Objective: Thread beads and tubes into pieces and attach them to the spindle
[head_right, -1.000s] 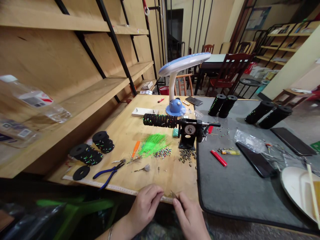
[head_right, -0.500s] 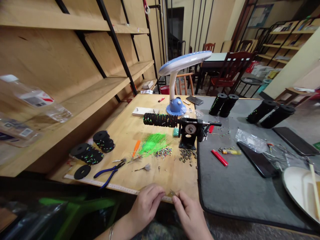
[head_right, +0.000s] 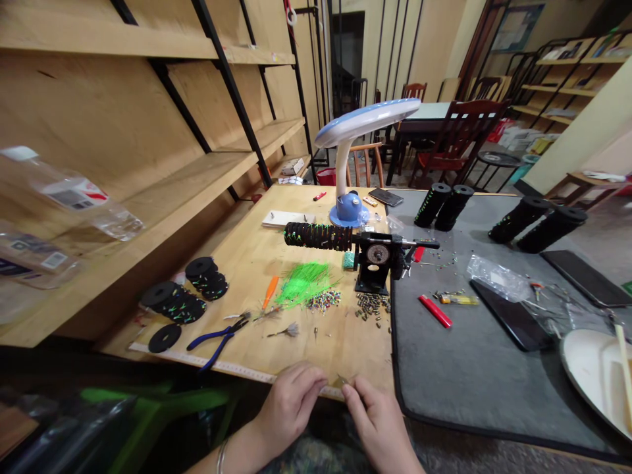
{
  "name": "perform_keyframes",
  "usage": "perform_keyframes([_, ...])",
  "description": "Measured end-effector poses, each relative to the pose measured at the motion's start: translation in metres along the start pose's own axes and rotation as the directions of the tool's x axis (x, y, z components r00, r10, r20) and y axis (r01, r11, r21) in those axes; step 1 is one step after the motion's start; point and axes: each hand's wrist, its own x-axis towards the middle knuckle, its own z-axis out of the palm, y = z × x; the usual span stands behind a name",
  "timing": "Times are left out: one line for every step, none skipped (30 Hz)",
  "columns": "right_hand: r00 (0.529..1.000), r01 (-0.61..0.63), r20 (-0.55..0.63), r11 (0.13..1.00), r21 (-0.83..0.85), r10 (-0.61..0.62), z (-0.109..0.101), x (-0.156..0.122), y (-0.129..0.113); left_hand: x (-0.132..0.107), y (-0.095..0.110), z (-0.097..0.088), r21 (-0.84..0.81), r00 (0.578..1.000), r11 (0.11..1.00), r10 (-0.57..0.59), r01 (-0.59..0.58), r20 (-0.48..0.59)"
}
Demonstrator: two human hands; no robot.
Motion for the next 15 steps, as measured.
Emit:
perform_keyframes([1.000,0.014,-0.010,1.000,-0.023,-0.014,0.000,-0.001,0.001,0.000,0.000,0.000,-0.003,1.000,1.000,0.000,0.000,0.002])
perform_keyframes([0.999,0.030,-0.019,0.998,-0.054,-0.031,-0.001,-0.002,0.003,0.000,0.000,0.001,-0.011,1.000,1.000,-0.002,0.002,0.001])
perform_keyframes([0.998,0.052,-0.035,0.994,-0.096,-0.055,-0.004,-0.004,0.007,0.000,-0.001,0.000,-0.025,1.000,1.000,-0.008,0.008,-0.004])
perform_keyframes([0.995,0.074,-0.059,0.986,-0.151,-0.084,-0.009,-0.006,0.012,0.000,-0.001,-0.001,-0.047,1.000,0.999,-0.018,0.018,-0.012])
perform_keyframes([0.989,0.088,-0.099,0.971,-0.223,-0.113,-0.016,-0.009,0.019,0.000,-0.002,-0.003,-0.075,0.999,0.997,-0.038,0.036,-0.025])
perform_keyframes([0.970,0.098,-0.180,0.942,-0.321,-0.162,-0.025,-0.010,0.027,0.001,-0.003,-0.006,-0.108,0.997,0.992,-0.069,0.064,-0.043])
perform_keyframes([0.942,0.073,-0.267,0.900,-0.431,-0.204,-0.036,-0.012,0.037,0.001,-0.005,-0.010,-0.144,0.992,0.984,-0.112,0.102,-0.063])
perform_keyframes([0.917,0.028,-0.321,0.843,-0.538,-0.236,-0.048,-0.013,0.047,0.002,-0.006,-0.015,-0.184,0.983,0.972,-0.163,0.145,-0.085])
perform_keyframes([0.892,-0.027,-0.366,0.776,-0.630,-0.266,-0.059,-0.013,0.056,0.003,-0.008,-0.020,-0.229,0.970,0.955,-0.218,0.189,-0.107])
perform_keyframes([0.872,-0.024,-0.360,0.706,-0.708,-0.331,-0.069,-0.013,0.064,0.005,-0.009,-0.025,-0.280,0.954,0.932,-0.271,0.228,-0.125])
perform_keyframes([0.861,0.011,-0.321,0.646,-0.763,-0.394,-0.077,-0.012,0.070,0.006,-0.010,-0.030,-0.338,0.939,0.905,-0.317,0.257,-0.135])
perform_keyframes([0.838,-0.016,-0.343,0.608,-0.793,-0.425,-0.082,-0.011,0.073,0.008,-0.010,-0.035,-0.402,0.924,0.872,-0.357,0.278,-0.135])
perform_keyframes([0.812,-0.032,-0.366,0.591,-0.806,-0.455,-0.084,-0.010,0.074,0.009,-0.009,-0.039,-0.469,0.911,0.833,-0.392,0.293,-0.128])
perform_keyframes([0.787,-0.028,-0.385,0.595,-0.803,-0.482,-0.081,-0.009,0.072,0.011,-0.008,-0.042,-0.535,0.899,0.789,-0.423,0.304,-0.114])
perform_keyframes([0.763,-0.010,-0.403,0.614,-0.789,-0.505,-0.075,-0.006,0.069,0.013,-0.007,-0.044,-0.595,0.887,0.741,-0.451,0.312,-0.098])
